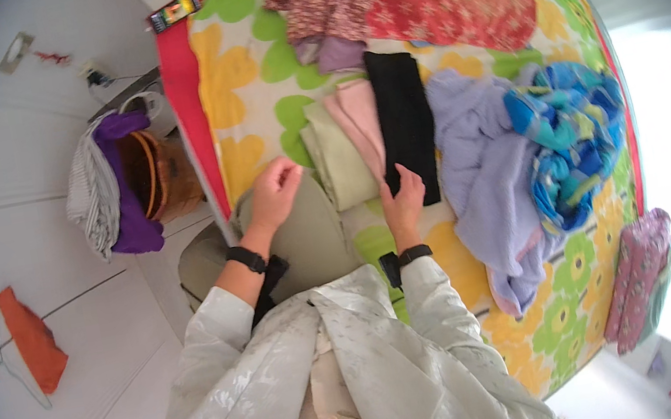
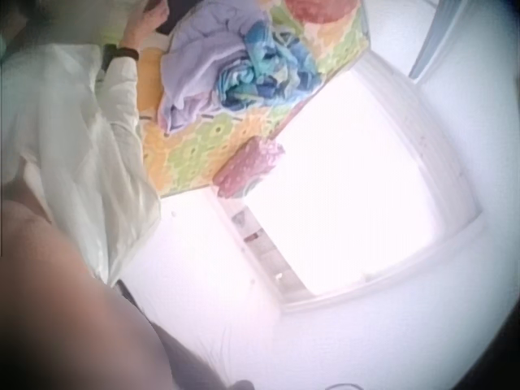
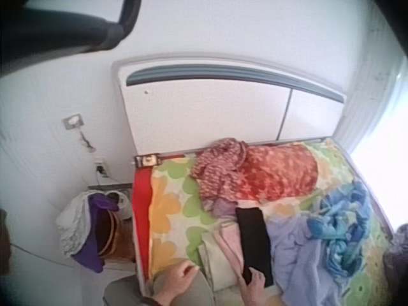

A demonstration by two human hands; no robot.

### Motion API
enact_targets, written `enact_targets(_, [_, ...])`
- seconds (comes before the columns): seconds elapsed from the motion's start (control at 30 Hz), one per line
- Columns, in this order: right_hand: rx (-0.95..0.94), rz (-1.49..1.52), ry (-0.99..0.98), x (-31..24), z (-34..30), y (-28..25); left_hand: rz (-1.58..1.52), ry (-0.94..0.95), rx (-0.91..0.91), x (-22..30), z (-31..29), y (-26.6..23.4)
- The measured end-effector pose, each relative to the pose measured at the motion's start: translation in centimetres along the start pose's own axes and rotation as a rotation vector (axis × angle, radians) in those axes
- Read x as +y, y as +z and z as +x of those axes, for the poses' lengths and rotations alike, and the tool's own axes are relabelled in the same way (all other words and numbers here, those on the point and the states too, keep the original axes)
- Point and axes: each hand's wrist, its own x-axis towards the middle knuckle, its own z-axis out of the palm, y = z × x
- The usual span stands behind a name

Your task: The person folds several pieces of clothing on a bed, including a pink top, a black garment, and a striped item. The person smooths and aligns each piece before folding it and placing it on a growing stack.

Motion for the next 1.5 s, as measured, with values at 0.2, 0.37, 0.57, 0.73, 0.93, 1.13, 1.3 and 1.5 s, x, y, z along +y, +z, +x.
enact_targets(0.2, [-0.07, -0.038, 0.049, 1.3, -0.3, -0.2, -0.029, -0.013, -0.023, 0.4, -0.1, -0.1])
enact_targets(0.37, [-0.1, -0.09, 0.023, 2.1, -0.2, 0.7, -0.029, 0.026, 0.024, 0.4, -0.2, 0.2])
enact_targets(0.57, [-0.137, 0.026, 0.097, 3.7, 0.9, -1.0, -0.028, 0.018, 0.011, 0.3, -0.5, 0.0])
enact_targets(0.73, [-0.036, 0.193, 0.216, 4.4, 1.7, -3.3, 0.016, 0.038, 0.025, 0.3, -0.5, 0.2])
enact_targets(0.93, [0.444, 0.231, 0.185, 2.7, 2.7, -6.6, 0.027, 0.03, 0.007, 0.4, -0.8, 0.1])
enact_targets(1.13, [0.146, -0.052, -0.021, 1.5, 0.4, -6.3, 0.024, 0.043, 0.008, 0.6, -0.7, 0.1])
enact_targets(1.3, [-0.128, -0.014, -0.119, 2.4, -3.2, -3.6, 0.025, 0.057, 0.013, 0.7, -0.8, 0.3])
enact_targets(1.5, [0.312, 0.067, 0.266, 5.2, -4.1, -1.6, 0.042, 0.048, 0.0, 0.8, -0.9, 0.4])
